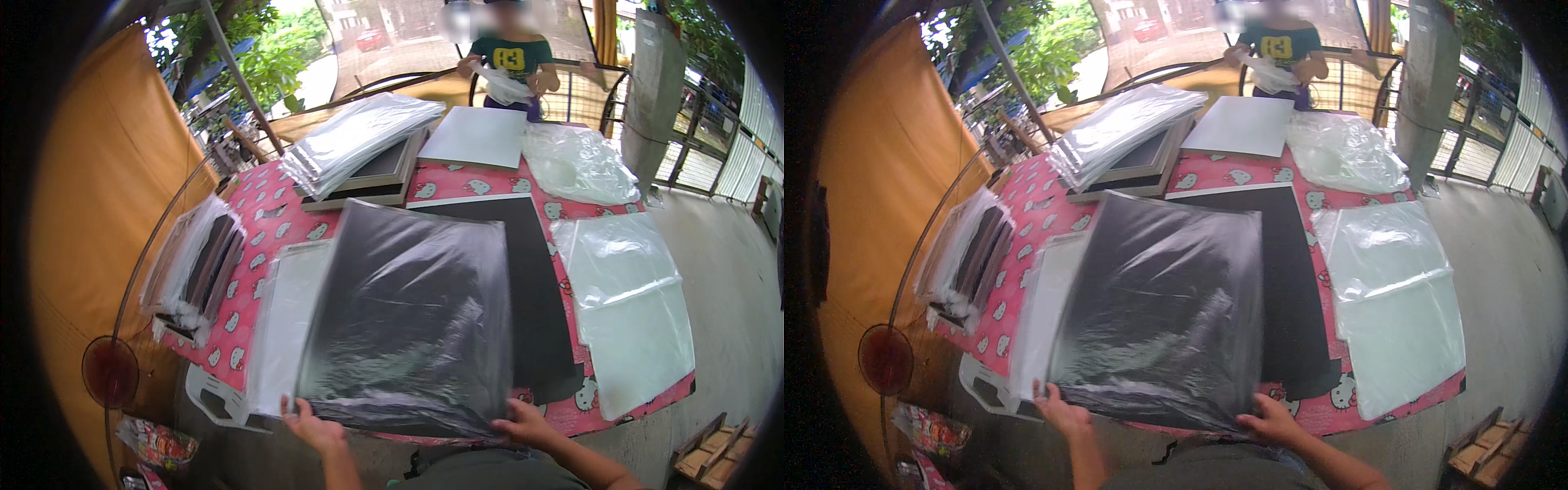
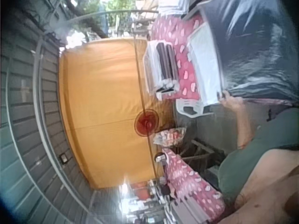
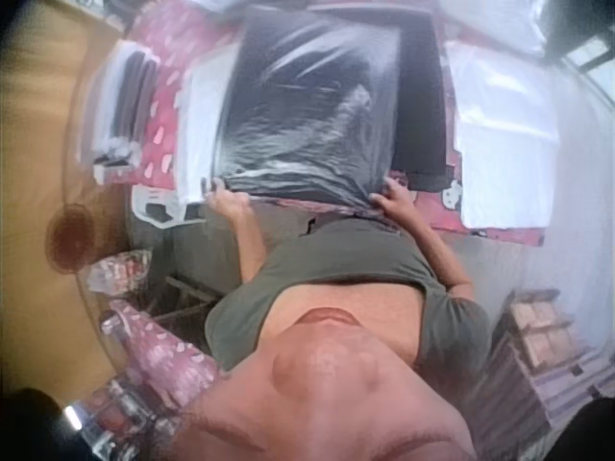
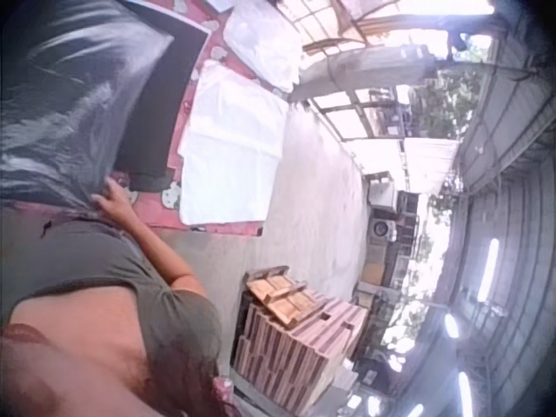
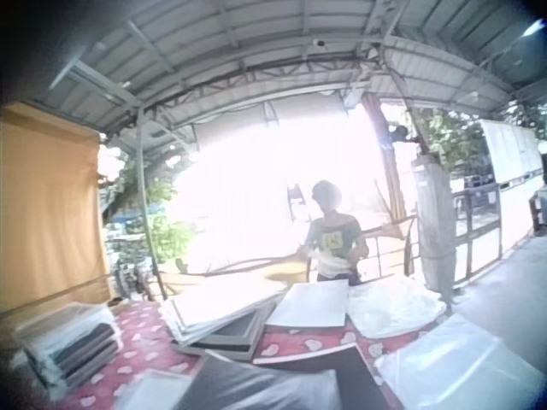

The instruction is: The person picks up white paper boards, inserts them into plastic bags, and places the bagged boards into stacks on a table.

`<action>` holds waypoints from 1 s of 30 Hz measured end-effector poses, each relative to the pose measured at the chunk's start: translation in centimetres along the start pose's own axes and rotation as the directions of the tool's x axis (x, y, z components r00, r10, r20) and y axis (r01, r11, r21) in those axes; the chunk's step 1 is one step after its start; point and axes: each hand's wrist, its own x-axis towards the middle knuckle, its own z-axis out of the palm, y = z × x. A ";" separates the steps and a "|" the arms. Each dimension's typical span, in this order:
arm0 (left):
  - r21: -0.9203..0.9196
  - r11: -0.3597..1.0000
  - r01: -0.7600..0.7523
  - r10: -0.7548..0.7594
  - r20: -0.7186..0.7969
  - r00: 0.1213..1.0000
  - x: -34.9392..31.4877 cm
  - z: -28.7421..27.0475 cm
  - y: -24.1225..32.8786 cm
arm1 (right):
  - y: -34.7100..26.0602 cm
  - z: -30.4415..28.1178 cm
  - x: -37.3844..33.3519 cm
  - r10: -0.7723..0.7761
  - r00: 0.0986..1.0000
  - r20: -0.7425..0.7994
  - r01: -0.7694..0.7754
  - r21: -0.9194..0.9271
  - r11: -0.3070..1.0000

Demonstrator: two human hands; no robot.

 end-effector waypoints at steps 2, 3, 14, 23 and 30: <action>0.066 0.990 -0.122 0.129 -0.116 0.985 3.9 -3.4 1.6 | -2.8 3.3 3.1 -0.045 0.997 0.068 0.044 0.012 0.999; 0.102 0.984 -0.148 0.165 -0.183 0.969 6.7 -5.6 1.6 | -3.5 5.3 4.7 -0.066 0.994 0.092 0.060 0.061 0.996; 0.488 0.872 -0.018 0.201 -0.326 0.924 20.5 -12.8 -3.4 | -7.0 11.3 7.4 -0.062 0.894 0.443 0.127 -0.119 0.985; 0.906 0.371 -0.204 0.282 0.099 0.954 18.4 -2.4 -1.0 | 0.1 -18.0 -9.3 -0.191 0.681 -0.707 -0.521 -0.652 0.552; 0.445 0.895 0.031 -0.373 0.709 0.598 0.0 15.9 -5.7 | 5.2 -26.2 -11.0 -0.212 0.456 -0.864 -0.414 -0.416 0.810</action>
